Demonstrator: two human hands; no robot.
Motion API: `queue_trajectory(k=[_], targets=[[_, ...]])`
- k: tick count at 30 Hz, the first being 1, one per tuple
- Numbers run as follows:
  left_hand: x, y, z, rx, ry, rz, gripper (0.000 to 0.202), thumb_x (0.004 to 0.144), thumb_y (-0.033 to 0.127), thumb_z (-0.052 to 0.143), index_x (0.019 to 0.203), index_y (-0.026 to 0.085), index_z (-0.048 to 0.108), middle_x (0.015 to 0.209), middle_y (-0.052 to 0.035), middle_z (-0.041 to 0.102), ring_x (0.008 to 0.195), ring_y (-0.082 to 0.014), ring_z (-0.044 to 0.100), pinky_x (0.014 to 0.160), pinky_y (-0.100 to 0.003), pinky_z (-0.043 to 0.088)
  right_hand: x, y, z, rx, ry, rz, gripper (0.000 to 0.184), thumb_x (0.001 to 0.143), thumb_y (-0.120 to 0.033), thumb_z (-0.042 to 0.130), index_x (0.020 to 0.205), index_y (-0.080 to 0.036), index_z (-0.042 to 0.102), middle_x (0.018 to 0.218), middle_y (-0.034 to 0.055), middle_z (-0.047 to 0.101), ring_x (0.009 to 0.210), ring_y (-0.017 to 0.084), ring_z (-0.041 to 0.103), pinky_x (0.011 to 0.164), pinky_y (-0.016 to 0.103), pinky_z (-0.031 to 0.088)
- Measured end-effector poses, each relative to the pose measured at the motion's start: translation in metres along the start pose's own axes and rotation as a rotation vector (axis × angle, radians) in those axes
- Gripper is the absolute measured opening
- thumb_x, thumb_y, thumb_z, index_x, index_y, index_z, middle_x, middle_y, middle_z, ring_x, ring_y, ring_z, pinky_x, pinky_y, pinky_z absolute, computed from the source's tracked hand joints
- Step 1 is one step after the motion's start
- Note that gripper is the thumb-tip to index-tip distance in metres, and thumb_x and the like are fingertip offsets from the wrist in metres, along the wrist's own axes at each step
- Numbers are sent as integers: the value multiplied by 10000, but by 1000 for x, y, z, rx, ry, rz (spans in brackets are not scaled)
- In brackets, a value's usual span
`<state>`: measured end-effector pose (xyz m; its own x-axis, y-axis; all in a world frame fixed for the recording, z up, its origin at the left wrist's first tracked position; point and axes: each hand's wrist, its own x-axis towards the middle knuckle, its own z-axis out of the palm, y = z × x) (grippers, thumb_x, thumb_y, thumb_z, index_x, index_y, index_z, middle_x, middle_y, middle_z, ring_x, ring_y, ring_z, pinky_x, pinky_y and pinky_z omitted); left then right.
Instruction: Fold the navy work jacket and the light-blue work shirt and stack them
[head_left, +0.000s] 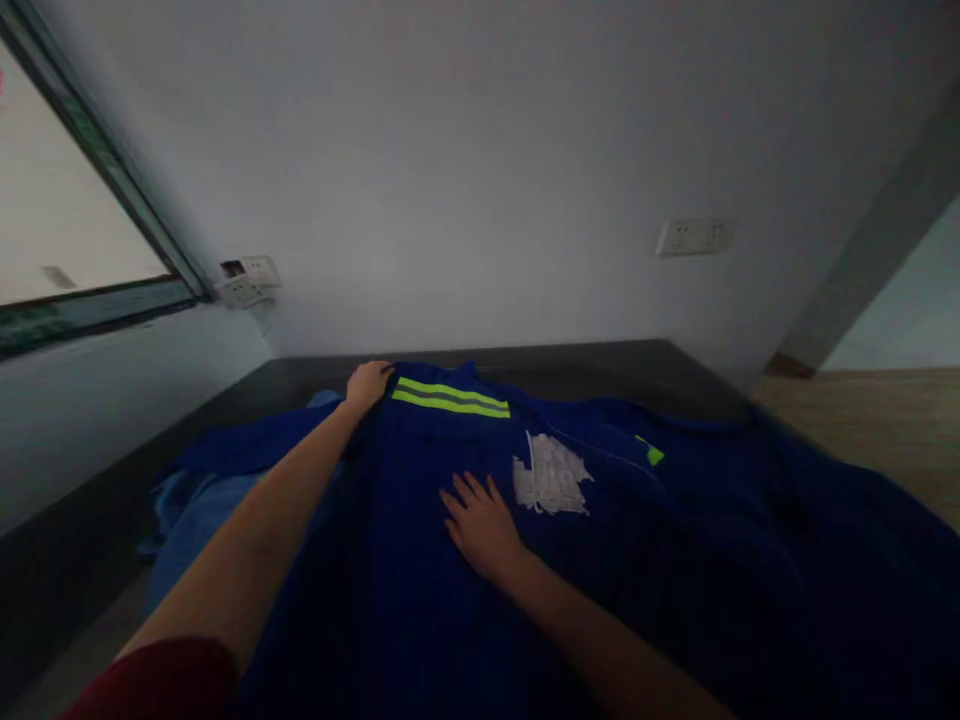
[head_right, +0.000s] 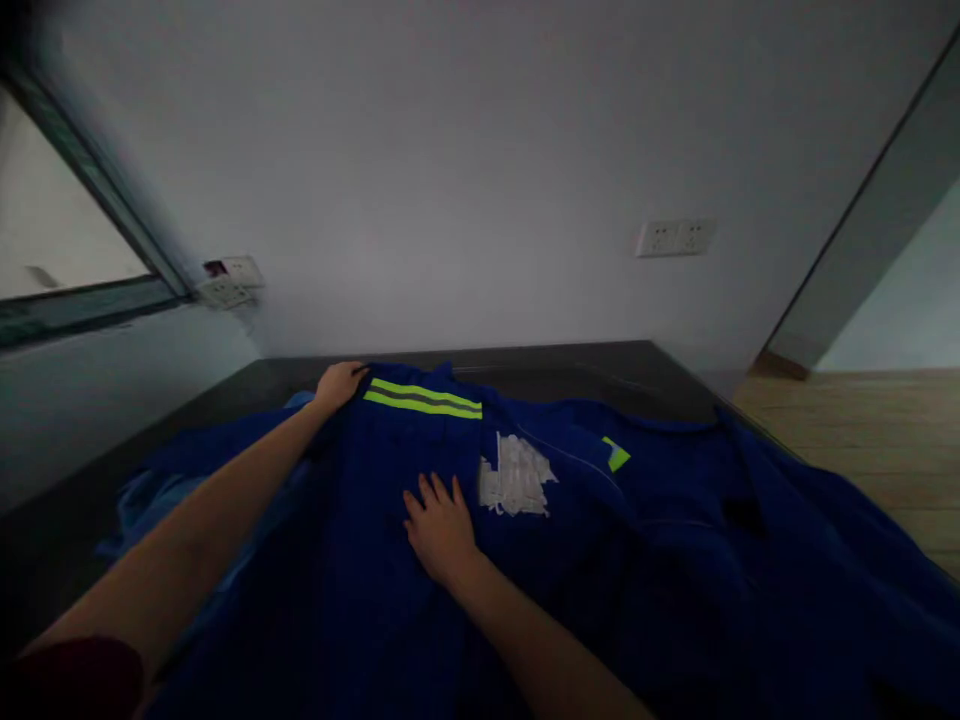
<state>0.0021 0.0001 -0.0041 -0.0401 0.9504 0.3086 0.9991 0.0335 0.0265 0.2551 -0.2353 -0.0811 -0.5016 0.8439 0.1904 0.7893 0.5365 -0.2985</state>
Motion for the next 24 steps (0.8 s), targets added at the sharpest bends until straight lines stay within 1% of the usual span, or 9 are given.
queue_trajectory(k=[6, 9, 11, 14, 16, 18, 19, 21, 24], targets=[[-20, 12, 11, 32, 32, 46, 387, 924, 317, 395, 1250, 197, 566, 1202, -158, 623, 1120, -328, 560, 939, -495, 405, -1, 1, 1, 32, 18, -3, 424, 950, -338, 431, 1350, -218, 503, 1459, 115, 422, 1372, 276, 327, 1124, 540, 209], [-37, 18, 8, 28, 61, 138, 387, 929, 300, 392, 1283, 233, 533, 1286, -119, 573, 1208, -284, 495, 1028, -463, 332, 0, 2, 1, 46, 32, -1, 423, 947, -338, 439, 1348, -222, 505, 1457, 112, 426, 1367, 274, 335, 1124, 538, 208], [-51, 13, 5, 23, 38, 244, 368, 927, 291, 398, 1262, 265, 550, 1309, -74, 564, 1238, -249, 472, 1071, -436, 293, 0, 1, 0, 52, 34, 0, 423, 944, -334, 444, 1348, -221, 505, 1458, 113, 425, 1366, 278, 336, 1123, 539, 206], [-70, -10, 12, 32, -111, 307, 415, 916, 344, 420, 1320, 296, 503, 1403, -57, 493, 1321, -268, 389, 1099, -529, 233, 0, 1, -2, 57, 25, 3, 423, 941, -330, 449, 1345, -221, 509, 1454, 114, 430, 1364, 281, 338, 1123, 539, 200], [-81, -31, 23, 23, -261, 214, 484, 919, 432, 393, 1381, 296, 437, 1477, -78, 401, 1371, -314, 313, 1059, -639, 225, 0, 1, -2, 58, 15, 5, 422, 941, -327, 449, 1344, -220, 511, 1453, 112, 434, 1365, 276, 337, 1126, 534, 193], [-89, -46, 35, -28, -342, 126, 528, 916, 499, 356, 1394, 286, 423, 1510, -91, 341, 1393, -341, 265, 1014, -700, 236, 0, 2, -2, 61, 14, 3, 423, 942, -326, 445, 1347, -221, 509, 1457, 106, 430, 1369, 265, 332, 1132, 522, 184], [-92, -50, 39, -76, -325, 107, 534, 910, 510, 354, 1382, 275, 442, 1507, -97, 344, 1393, -347, 266, 1004, -709, 243, -1, 2, -1, 63, 16, 3, 423, 944, -327, 440, 1349, -223, 507, 1460, 101, 426, 1372, 259, 328, 1134, 515, 182], [-96, -54, 43, -192, -210, 105, 517, 901, 480, 369, 1342, 239, 492, 1471, -110, 403, 1373, -332, 316, 1024, -666, 276, -1, 3, 1, 66, 22, 3, 424, 948, -330, 431, 1354, -232, 501, 1466, 90, 419, 1377, 248, 321, 1137, 506, 181], [-96, -62, 29, -304, -47, 106, 499, 901, 387, 342, 1313, 155, 503, 1389, -126, 502, 1312, -249, 422, 1075, -482, 341, -1, 4, 2, 57, 25, 2, 421, 950, -332, 422, 1353, -240, 502, 1469, 84, 414, 1378, 243, 319, 1137, 505, 182]])
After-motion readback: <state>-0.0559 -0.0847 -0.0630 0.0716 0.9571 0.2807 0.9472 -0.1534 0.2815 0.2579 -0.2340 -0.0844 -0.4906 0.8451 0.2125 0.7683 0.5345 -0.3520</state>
